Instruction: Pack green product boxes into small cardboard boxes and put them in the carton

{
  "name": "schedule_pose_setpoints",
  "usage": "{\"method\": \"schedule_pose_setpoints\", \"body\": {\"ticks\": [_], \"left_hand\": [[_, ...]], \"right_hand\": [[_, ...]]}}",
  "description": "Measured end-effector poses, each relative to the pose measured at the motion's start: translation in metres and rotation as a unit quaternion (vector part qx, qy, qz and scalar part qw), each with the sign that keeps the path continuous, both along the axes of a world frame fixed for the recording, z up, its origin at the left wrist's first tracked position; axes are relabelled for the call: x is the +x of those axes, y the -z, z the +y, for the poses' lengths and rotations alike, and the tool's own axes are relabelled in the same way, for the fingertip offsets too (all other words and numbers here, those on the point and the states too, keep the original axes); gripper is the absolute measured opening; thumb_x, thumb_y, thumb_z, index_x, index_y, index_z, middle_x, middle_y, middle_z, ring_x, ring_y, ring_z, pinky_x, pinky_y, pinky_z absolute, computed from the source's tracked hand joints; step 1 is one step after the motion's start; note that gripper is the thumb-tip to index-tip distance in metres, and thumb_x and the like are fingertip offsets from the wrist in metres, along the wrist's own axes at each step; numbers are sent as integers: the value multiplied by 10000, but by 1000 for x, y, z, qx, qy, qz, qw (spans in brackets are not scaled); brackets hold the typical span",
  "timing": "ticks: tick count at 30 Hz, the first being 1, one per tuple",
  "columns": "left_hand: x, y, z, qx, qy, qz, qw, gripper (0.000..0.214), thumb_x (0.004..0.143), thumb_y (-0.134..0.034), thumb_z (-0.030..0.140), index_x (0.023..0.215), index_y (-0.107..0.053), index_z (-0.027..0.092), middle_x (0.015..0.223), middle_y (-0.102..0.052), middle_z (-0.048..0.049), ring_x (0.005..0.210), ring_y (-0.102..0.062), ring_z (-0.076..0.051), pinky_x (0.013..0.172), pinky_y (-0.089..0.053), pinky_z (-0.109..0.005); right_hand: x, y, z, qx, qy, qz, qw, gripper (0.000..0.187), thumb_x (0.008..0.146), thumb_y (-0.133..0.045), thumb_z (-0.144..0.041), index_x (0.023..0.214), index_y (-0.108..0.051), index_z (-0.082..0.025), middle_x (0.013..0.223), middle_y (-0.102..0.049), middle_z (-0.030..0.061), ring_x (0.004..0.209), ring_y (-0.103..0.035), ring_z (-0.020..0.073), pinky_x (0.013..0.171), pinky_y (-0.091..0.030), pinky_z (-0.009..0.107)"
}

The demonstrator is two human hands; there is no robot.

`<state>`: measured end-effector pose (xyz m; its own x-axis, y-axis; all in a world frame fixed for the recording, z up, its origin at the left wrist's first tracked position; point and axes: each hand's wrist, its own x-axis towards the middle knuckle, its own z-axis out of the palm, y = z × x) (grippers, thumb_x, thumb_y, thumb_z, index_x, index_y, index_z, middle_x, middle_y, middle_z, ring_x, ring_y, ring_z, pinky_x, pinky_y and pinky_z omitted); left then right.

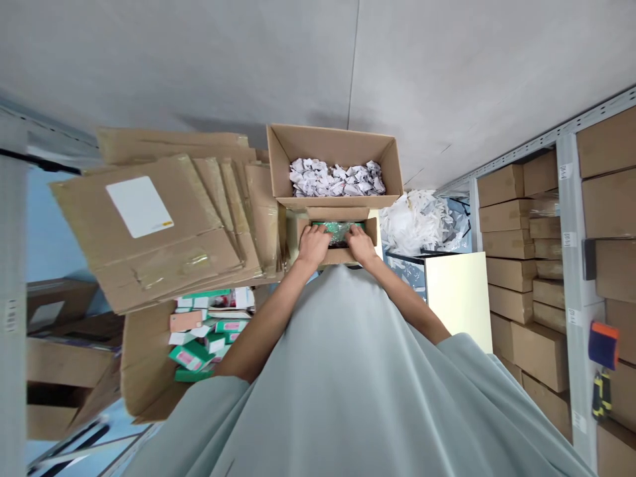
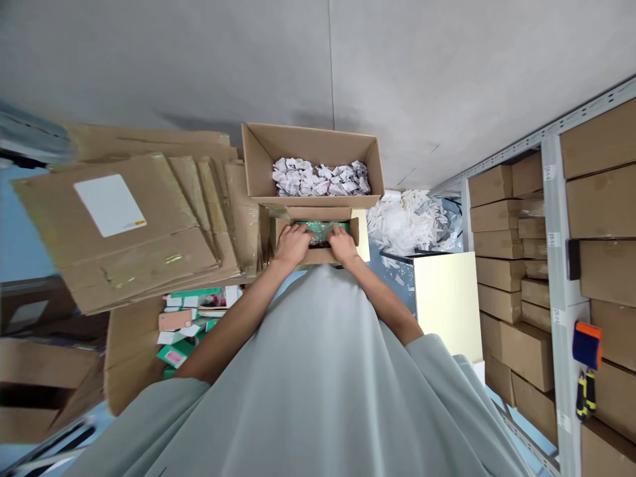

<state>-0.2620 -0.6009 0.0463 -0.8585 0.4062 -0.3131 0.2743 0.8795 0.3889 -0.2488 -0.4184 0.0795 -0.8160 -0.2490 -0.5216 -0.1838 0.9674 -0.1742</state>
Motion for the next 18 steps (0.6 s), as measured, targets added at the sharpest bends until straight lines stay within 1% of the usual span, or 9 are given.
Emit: {"method": "schedule_pose_setpoints", "body": {"ticks": [2,4,6,8,10,12,14,16,18], "left_hand": [[-4,1,8,-25,-8,-19,999,451,1018,-433,62,1136,-861,144,1266,-777,-264,1220,-719,-411,1074,-537,-552],[-5,-1,12,-29,-17,-28,999,455,1022,-434,57,1232,-830,133,1276,-769,-263,1153,-755,-397,1004,-569,-516],[-2,-6,10,-8,-29,-39,999,422,1025,-512,90,1341,-785,148,1334,-757,-249,1134,-773,-387,995,-583,-500],[4,-15,2,37,-35,-29,998,393,1011,-623,150,1379,-759,171,1424,-734,-237,1276,-740,-405,1102,-560,-516],[14,-26,-11,89,-45,19,995,363,1027,-661,229,1375,-754,188,1528,-694,-225,1495,-614,-419,1251,-474,-541],[24,-35,-26,126,-87,80,985,383,1074,-626,330,1418,-733,201,1615,-644,-211,1598,-508,-407,1318,-407,-544],[33,-41,-42,131,-165,115,971,469,1088,-609,436,1477,-702,191,1607,-642,-223,1540,-544,-413,1290,-428,-551],[37,-40,-54,112,-233,118,959,505,1063,-624,506,1420,-735,166,1459,-722,-244,1376,-639,-428,1218,-477,-562],[37,-35,-62,88,-259,100,957,435,1041,-621,517,1231,-810,174,1247,-798,-227,1200,-705,-418,1149,-512,-560]], "right_hand": [[-4,3,-3,-8,18,-20,1000,432,1121,-432,-23,1357,-784,-107,1522,-656,236,1398,-615,289,1129,-567,366],[-9,2,-4,-18,21,-31,999,415,1109,-458,-25,1332,-801,-94,1515,-666,243,1380,-644,289,1138,-570,368],[-11,-3,-2,-21,14,-38,999,412,1107,-475,-47,1342,-809,-100,1508,-675,238,1346,-681,298,1130,-580,380],[-8,-11,3,-34,15,-35,999,417,1118,-499,-100,1410,-794,-136,1518,-676,219,1294,-717,309,1102,-598,401],[-2,-19,12,-67,35,-2,997,415,1138,-530,-174,1478,-767,-183,1527,-677,188,1296,-716,314,1121,-590,413],[8,-26,25,-102,80,68,989,400,1156,-550,-243,1498,-753,-202,1515,-686,170,1355,-677,314,1185,-551,411],[18,-31,38,-102,159,142,972,384,1162,-574,-300,1478,-757,-181,1468,-705,184,1381,-647,324,1205,-527,416],[26,-34,48,-73,246,167,952,362,1146,-630,-343,1418,-779,-156,1389,-740,196,1326,-676,334,1150,-545,416],[30,-33,54,-48,302,138,942,296,1128,-676,-346,1302,-823,-157,1302,-788,177,1220,-736,316,1073,-563,388]]}}
